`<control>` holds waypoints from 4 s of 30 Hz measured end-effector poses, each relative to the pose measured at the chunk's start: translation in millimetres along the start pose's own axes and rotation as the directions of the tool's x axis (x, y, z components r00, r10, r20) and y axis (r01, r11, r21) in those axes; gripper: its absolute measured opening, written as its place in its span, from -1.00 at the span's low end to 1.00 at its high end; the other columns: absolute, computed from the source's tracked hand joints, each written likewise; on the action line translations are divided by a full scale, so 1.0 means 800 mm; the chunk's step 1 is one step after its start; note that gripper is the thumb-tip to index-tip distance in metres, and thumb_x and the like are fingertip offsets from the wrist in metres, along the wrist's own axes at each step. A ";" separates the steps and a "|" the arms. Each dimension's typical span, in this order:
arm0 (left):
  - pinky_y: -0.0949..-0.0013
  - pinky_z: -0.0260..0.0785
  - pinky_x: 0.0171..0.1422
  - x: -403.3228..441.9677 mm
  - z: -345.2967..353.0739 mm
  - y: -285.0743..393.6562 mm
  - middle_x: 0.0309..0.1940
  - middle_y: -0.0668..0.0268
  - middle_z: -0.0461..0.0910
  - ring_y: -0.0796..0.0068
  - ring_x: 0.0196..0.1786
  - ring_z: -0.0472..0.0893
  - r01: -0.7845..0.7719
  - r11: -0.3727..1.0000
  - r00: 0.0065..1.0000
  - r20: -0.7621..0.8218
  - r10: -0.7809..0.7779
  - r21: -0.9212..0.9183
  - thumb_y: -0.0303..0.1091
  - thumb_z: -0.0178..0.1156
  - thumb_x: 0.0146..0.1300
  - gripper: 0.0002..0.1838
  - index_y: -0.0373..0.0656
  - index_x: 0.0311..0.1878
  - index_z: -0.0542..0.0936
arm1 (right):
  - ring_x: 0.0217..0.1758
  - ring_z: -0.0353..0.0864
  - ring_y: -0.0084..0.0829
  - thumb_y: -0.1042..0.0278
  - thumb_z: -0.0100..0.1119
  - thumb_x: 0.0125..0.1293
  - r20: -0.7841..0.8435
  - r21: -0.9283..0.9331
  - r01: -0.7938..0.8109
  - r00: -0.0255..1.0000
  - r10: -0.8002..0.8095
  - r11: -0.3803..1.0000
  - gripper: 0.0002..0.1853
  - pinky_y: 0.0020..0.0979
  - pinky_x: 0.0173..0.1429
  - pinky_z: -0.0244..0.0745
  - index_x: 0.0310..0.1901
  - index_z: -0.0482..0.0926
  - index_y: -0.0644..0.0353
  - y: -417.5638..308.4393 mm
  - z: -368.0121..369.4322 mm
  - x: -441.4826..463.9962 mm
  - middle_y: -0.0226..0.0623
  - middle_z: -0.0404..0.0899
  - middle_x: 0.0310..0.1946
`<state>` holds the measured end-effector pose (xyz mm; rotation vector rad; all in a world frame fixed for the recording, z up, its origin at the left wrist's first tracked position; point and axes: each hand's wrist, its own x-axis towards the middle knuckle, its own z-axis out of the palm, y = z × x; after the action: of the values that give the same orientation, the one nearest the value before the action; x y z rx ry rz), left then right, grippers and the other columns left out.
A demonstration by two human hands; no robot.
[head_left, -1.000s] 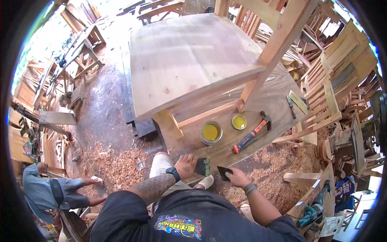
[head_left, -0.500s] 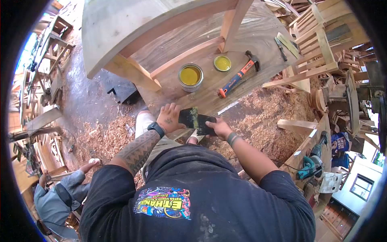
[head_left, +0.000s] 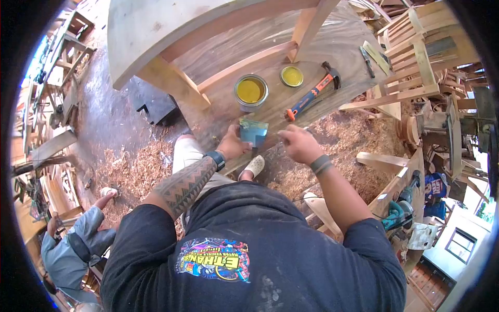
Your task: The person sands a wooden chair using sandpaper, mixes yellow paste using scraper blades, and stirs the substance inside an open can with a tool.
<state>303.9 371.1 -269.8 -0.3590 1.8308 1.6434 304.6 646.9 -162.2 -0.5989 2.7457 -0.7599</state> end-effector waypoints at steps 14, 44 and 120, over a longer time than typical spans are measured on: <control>-0.07 0.43 0.38 -0.087 0.019 0.006 0.20 -0.23 0.60 -0.24 0.31 0.59 -0.694 0.148 0.628 0.492 0.603 0.705 -0.25 0.23 0.23 -0.46 -0.47 0.18 0.57 | 0.06 0.62 -0.16 0.25 0.11 0.33 -0.042 -0.400 0.183 0.975 -0.217 0.898 -0.62 -0.09 0.15 0.52 0.12 0.61 0.19 -0.028 0.115 0.011 -0.26 0.62 -0.06; -0.08 0.30 0.59 -0.065 0.042 -0.035 0.44 -0.28 0.44 -0.25 0.49 0.46 -0.517 0.168 0.810 0.416 0.414 0.839 -0.10 0.16 0.30 -0.25 -0.47 0.44 0.43 | 0.22 0.62 -0.11 0.26 0.12 0.33 0.212 -0.307 0.270 0.954 -0.211 0.912 -0.72 -0.07 0.27 0.50 0.02 0.63 0.07 -0.026 0.077 0.058 -0.24 0.64 0.07; -0.01 0.21 0.67 -0.087 0.029 -0.002 0.60 -0.23 0.23 -0.18 0.63 0.28 -0.532 0.207 0.831 0.458 0.316 0.821 -0.15 0.43 0.10 -0.08 -0.40 0.51 0.36 | 0.21 0.60 -0.29 0.26 0.53 0.19 0.487 0.670 -0.539 0.838 0.246 0.511 -0.41 -0.25 0.34 0.50 0.21 0.59 0.34 0.065 0.048 0.033 -0.16 0.60 0.09</control>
<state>363.4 378.2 -228.1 0.9077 2.4865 0.5230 276.9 659.1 -225.1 0.1213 1.8013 -1.4412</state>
